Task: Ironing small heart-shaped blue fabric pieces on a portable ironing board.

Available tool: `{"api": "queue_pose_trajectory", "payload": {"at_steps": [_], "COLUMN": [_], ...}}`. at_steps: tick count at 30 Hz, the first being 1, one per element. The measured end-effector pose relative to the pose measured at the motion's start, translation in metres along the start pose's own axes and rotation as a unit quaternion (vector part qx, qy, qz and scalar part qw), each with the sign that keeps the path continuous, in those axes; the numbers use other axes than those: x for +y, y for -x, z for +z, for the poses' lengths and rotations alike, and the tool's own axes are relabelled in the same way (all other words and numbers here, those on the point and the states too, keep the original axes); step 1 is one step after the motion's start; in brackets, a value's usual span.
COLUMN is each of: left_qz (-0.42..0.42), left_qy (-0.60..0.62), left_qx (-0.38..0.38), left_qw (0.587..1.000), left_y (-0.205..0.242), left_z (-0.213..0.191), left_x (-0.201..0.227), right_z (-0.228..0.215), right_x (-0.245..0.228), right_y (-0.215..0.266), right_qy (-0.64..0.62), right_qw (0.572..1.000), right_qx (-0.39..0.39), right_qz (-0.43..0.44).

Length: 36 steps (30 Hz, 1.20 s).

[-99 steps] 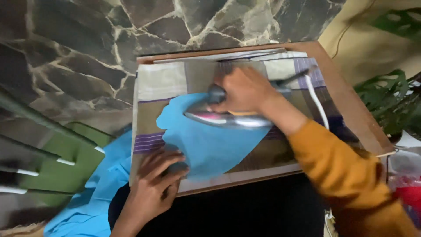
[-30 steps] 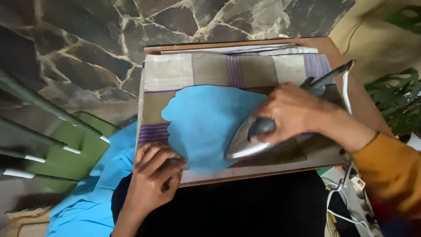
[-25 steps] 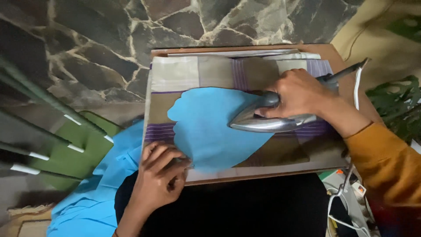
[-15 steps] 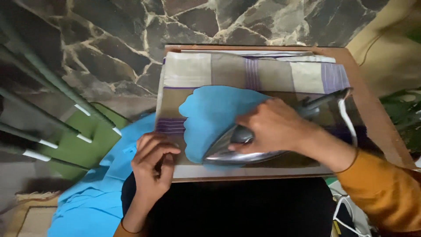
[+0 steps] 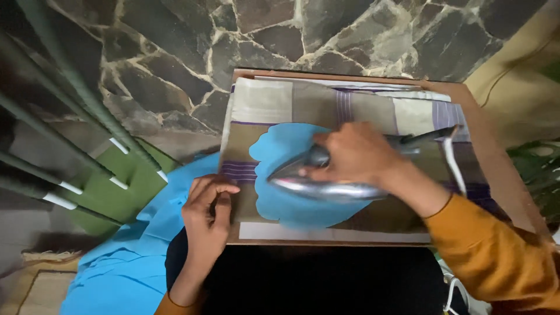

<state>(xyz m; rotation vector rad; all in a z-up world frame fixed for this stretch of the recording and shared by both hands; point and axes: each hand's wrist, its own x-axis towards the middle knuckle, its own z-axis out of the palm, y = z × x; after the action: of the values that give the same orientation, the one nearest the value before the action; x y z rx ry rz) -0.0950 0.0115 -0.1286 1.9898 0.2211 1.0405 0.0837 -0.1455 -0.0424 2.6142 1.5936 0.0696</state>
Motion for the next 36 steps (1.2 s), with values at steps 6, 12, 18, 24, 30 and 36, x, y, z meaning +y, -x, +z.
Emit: {"api": "queue_pose_trajectory", "payload": {"at_steps": [6,12,18,24,30,36], "left_qz": [-0.016,0.013,0.186,0.151,0.16,0.186], "left_qy": [-0.003,-0.038,-0.119,-0.144,-0.137,-0.152], "left_qx": [0.015,0.016,-0.135,-0.198,-0.181,-0.14], "left_qw": [1.0,0.999,0.966,0.958,0.961,0.961], "left_y": [0.002,0.0,0.004,0.002,0.0,0.005], "left_z": [-0.001,0.002,0.009,0.011,0.011,0.011], "left_x": [-0.003,0.0,0.007,0.007,0.014,0.01], "right_z": [-0.001,-0.007,0.015,0.02,0.022,0.022], "right_x": [-0.048,-0.019,0.019,0.002,-0.02,-0.015], "right_y": [-0.002,-0.014,-0.023,-0.054,-0.09,-0.076], "right_qy": [-0.018,-0.018,0.031,0.002,-0.016,-0.054], "right_qw": [0.998,0.998,0.995,0.995,0.991,0.995], "right_qx": [0.003,-0.058,0.035,0.092,0.122,0.068], "right_qz": [-0.058,0.009,0.084,0.034,0.056,0.055]}}
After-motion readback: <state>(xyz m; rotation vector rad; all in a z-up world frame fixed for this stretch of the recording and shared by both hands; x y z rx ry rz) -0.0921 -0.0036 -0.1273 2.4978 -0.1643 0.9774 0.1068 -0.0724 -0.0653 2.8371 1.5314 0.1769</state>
